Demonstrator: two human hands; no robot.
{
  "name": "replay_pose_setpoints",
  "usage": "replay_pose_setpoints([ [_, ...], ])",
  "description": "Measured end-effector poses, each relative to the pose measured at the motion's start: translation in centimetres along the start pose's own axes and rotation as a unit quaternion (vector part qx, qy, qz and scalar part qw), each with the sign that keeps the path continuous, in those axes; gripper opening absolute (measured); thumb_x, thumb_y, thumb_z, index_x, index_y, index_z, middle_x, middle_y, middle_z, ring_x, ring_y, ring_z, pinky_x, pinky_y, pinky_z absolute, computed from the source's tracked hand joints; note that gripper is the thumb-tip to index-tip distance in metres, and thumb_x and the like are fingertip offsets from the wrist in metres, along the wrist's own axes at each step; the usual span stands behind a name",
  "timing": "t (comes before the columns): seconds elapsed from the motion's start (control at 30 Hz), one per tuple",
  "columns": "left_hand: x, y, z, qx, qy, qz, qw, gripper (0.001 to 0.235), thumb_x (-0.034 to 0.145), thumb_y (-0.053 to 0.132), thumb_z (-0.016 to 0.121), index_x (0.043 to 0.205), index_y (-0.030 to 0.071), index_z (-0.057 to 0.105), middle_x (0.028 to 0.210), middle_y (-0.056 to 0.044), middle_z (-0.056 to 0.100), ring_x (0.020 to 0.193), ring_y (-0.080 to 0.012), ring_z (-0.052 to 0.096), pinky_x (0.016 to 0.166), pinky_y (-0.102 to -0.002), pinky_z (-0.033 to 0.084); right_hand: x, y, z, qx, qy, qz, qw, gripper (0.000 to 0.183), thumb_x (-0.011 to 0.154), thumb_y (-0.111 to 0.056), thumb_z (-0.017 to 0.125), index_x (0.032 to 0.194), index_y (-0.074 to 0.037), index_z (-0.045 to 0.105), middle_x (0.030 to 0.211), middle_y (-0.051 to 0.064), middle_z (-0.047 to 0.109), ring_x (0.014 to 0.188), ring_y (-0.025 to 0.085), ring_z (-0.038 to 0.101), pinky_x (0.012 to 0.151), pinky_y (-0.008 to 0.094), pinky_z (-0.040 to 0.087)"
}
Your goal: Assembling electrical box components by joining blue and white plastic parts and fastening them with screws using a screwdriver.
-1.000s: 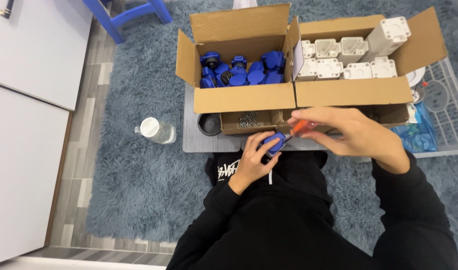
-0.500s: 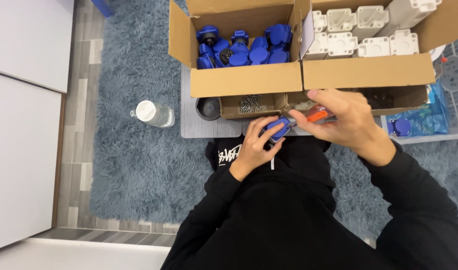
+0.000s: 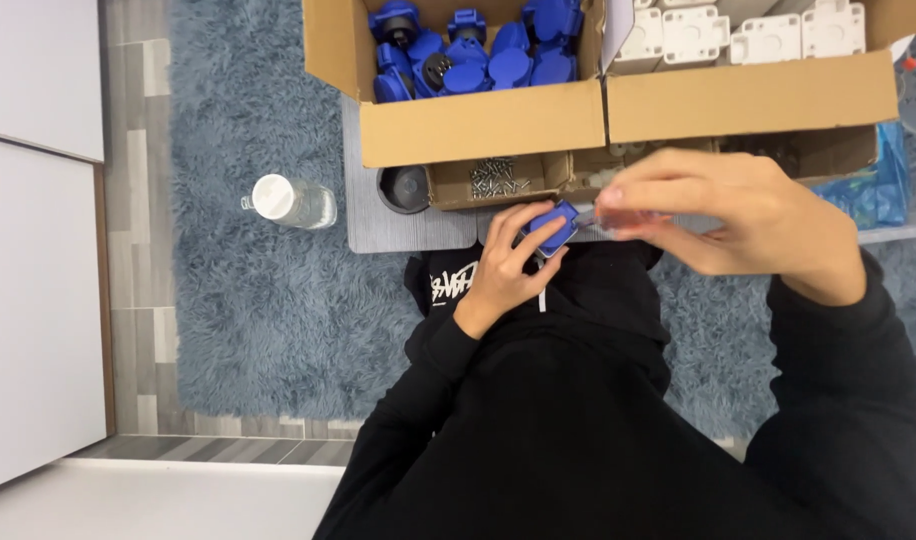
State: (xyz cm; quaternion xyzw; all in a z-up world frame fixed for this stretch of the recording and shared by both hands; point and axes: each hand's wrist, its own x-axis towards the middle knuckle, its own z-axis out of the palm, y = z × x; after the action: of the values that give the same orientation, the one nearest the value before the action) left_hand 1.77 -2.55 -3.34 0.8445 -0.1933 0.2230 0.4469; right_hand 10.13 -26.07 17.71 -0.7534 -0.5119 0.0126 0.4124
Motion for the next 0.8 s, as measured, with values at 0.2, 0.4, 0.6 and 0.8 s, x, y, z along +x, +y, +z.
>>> replay_pose_setpoints([
  [0.2,0.1,0.1,0.0,-0.005,0.007,0.000,1.000,0.053,0.089,0.006,0.091,0.138,0.011,0.072,0.149,-0.010,0.062,0.134,-0.0318,0.062,0.119,-0.042,0.056,-1.8,2.2,2.5,-0.153,0.072,-0.020,0.985,0.045,0.089,-0.005,0.105,0.127,-0.004,0.079,0.100,0.010,0.064,0.066,0.016,0.052,0.055,0.029,0.039],
  [0.4,-0.3,-0.2,0.2,-0.007,0.003,-0.005,1.000,0.053,0.089,0.007,0.091,0.139,0.012,0.072,0.150,-0.010,0.062,0.135,-0.0338,0.062,0.121,-0.045,0.056,-0.5,-0.3,2.2,-0.120,0.032,0.005,0.992,0.041,0.092,-0.012,0.097,0.125,-0.001,0.076,0.125,0.015,0.066,0.084,0.019,0.065,0.072,0.030,0.055],
  [0.6,-0.6,-0.6,0.5,0.005,0.009,-0.002,1.000,0.053,0.089,0.007,0.094,0.138,0.013,0.074,0.150,-0.008,0.063,0.124,-0.0272,0.064,0.112,-0.037,0.057,-0.5,-0.8,0.0,0.025,-0.052,0.045,0.997,0.053,0.080,0.017,0.072,0.130,-0.001,0.070,0.126,0.015,0.080,0.090,0.018,0.083,0.070,0.024,0.068],
  [0.8,-1.2,-1.1,1.0,0.036,0.015,0.011,0.999,0.058,0.088,0.009,0.098,0.141,0.014,0.074,0.151,-0.010,0.063,0.119,-0.0241,0.066,0.105,-0.035,0.054,-1.1,0.3,1.8,-0.078,0.081,0.010,0.994,0.059,0.086,0.001,0.099,0.133,0.009,0.063,0.121,0.020,0.081,0.096,0.026,0.077,0.079,0.033,0.059],
])
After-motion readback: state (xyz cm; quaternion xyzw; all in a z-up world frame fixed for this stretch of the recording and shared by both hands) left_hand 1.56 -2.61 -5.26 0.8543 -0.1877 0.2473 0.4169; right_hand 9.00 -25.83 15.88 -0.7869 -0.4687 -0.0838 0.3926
